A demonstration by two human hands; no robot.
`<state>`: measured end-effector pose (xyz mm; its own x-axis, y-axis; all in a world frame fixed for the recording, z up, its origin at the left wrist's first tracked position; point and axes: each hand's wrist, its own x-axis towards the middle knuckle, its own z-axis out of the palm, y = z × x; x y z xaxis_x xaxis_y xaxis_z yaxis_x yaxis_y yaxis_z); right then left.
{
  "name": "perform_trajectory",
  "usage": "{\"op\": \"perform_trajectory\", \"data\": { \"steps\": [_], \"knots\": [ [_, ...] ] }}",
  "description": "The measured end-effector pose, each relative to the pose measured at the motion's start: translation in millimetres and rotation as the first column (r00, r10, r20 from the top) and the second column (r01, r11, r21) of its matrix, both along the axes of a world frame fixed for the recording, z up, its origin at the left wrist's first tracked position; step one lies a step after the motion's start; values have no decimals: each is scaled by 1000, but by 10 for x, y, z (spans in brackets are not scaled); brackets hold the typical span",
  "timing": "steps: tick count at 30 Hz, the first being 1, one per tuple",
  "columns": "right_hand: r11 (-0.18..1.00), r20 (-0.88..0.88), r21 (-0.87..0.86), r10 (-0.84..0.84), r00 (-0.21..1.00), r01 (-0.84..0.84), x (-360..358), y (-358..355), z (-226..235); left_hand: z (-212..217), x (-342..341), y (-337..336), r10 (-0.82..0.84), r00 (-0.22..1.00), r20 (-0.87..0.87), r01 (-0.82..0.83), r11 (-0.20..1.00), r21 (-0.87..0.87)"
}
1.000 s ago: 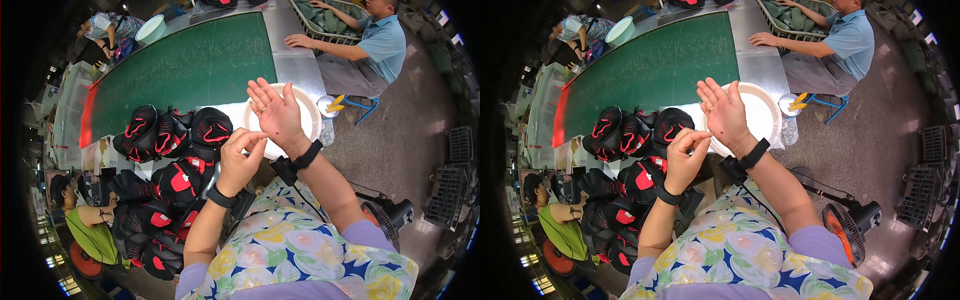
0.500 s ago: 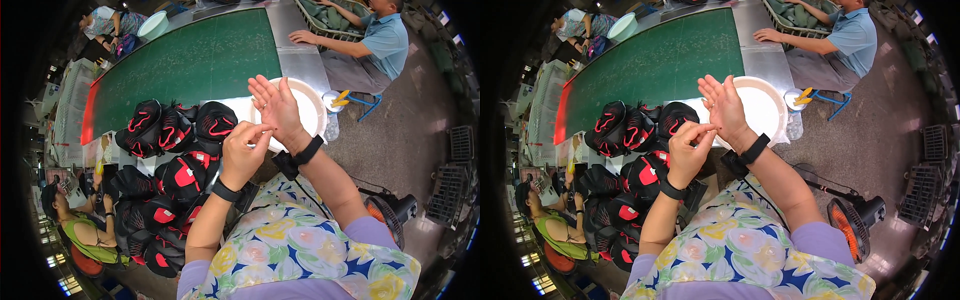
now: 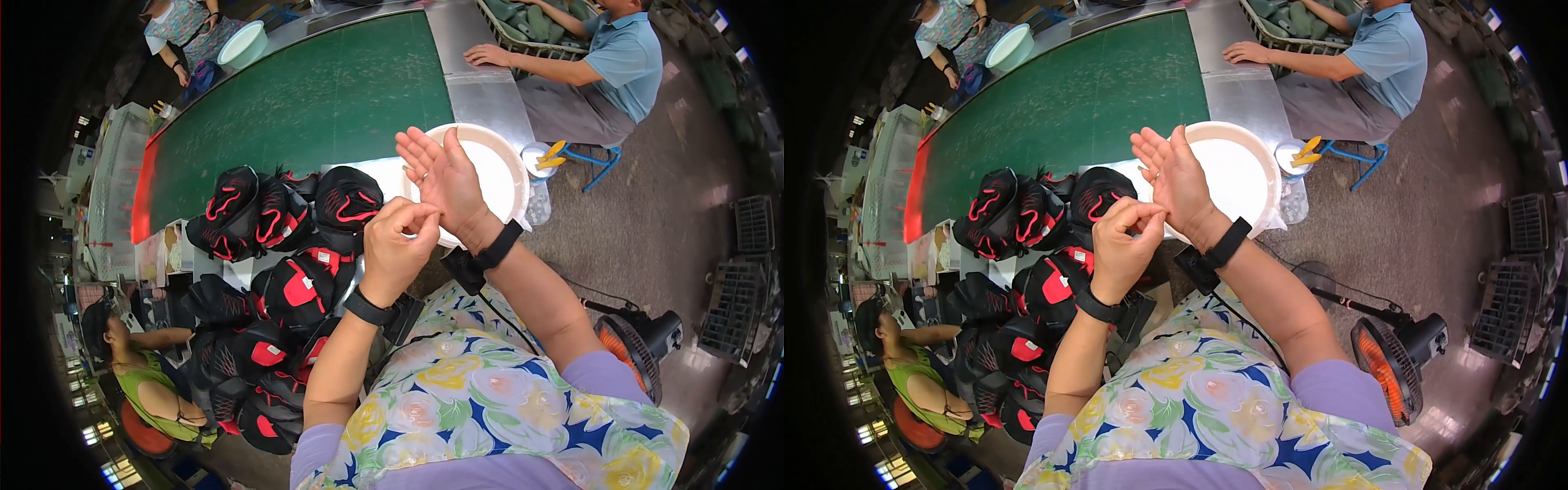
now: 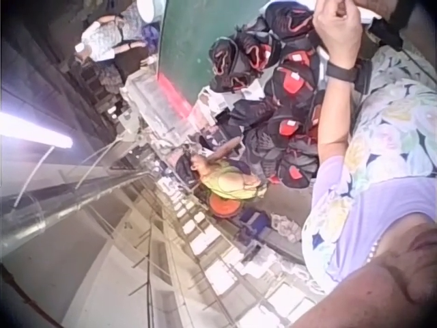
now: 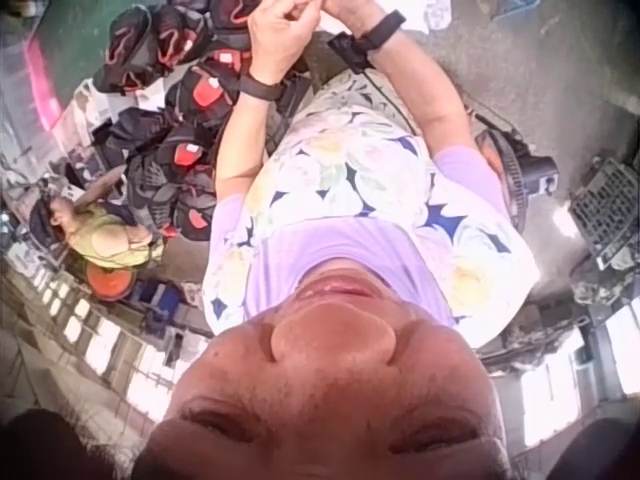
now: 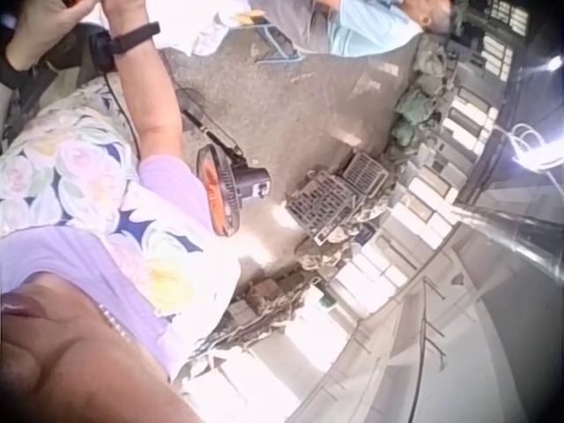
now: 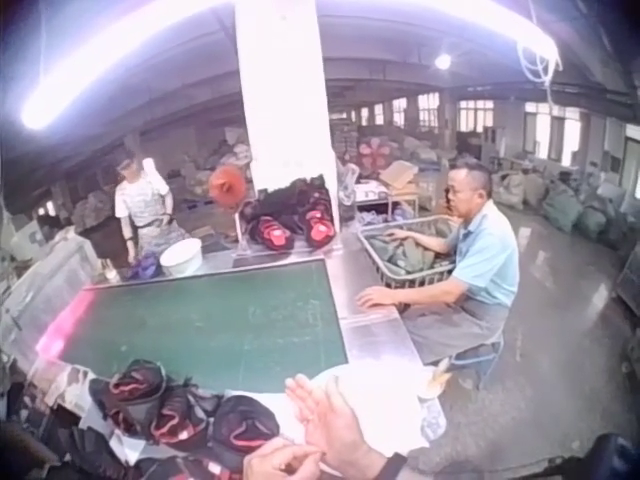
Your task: Apply white adhesive/glue to the interior edges of shoe components using a brush and refill the glue container.
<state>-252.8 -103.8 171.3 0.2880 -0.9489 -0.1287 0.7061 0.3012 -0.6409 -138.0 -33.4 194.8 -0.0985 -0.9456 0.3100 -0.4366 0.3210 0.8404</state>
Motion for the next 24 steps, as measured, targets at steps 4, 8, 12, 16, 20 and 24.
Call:
{"op": "perform_trajectory", "data": {
  "steps": [4,8,12,16,20,24],
  "knots": [
    [999,63,29,-29,998,28,-89,-30,-55,-3,-60,-29,-23,999,-38,25,997,76],
    [997,82,52,-61,995,57,-164,-66,-86,-50,-62,-107,-6,996,-85,18,990,141],
    [992,67,71,-114,991,109,-397,-85,-174,-147,12,-293,52,985,-167,-13,974,226],
    [984,41,102,-150,988,145,-755,-12,-319,-301,95,-540,156,958,-242,-49,916,398],
    [960,16,166,-231,973,226,-1102,89,-461,-441,181,-897,197,961,-192,-81,870,487],
    [928,0,235,-296,955,288,-1416,143,-560,-625,211,-1331,233,966,-112,-144,845,515]
  ]
}}
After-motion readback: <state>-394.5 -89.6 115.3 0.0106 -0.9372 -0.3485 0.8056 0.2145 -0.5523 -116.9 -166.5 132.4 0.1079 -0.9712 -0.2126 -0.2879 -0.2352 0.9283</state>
